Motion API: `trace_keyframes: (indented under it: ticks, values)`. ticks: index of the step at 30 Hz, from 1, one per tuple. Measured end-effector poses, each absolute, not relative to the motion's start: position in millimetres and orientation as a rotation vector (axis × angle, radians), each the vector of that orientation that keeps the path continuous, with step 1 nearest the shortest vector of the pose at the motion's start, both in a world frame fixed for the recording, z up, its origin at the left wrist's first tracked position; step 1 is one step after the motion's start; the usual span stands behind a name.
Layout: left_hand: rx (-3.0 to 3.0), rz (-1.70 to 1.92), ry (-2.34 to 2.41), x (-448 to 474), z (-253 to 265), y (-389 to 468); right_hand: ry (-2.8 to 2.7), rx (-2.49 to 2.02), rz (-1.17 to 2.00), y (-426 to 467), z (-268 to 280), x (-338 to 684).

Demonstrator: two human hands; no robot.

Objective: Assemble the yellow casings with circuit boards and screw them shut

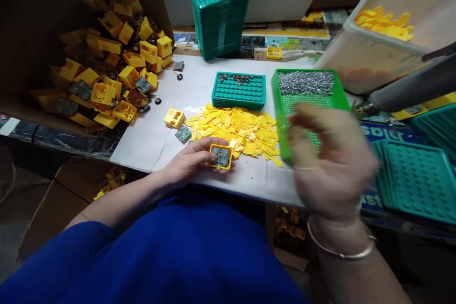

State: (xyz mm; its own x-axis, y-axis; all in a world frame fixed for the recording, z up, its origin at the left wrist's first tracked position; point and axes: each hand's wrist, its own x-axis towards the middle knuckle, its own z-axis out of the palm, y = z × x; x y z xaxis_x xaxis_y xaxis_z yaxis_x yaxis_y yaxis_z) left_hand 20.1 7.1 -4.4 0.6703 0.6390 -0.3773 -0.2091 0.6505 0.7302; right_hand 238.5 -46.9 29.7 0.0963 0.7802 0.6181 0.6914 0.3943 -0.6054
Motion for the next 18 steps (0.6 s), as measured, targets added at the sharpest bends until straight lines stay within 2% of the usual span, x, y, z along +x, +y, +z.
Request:
trace_keyframes:
  ticks: [4,12,18]
  values:
    - [0.747,0.546,0.638,24,0,4,-1.918,-1.249,0.015,-46,14,216]
    - [0.846,0.582,0.648,20,4,5,-2.063,-1.255,-0.282,-49,-3,202]
    - [0.876,0.565,0.625,19,1,7,-2.094,-1.287,-0.187,-50,4,199]
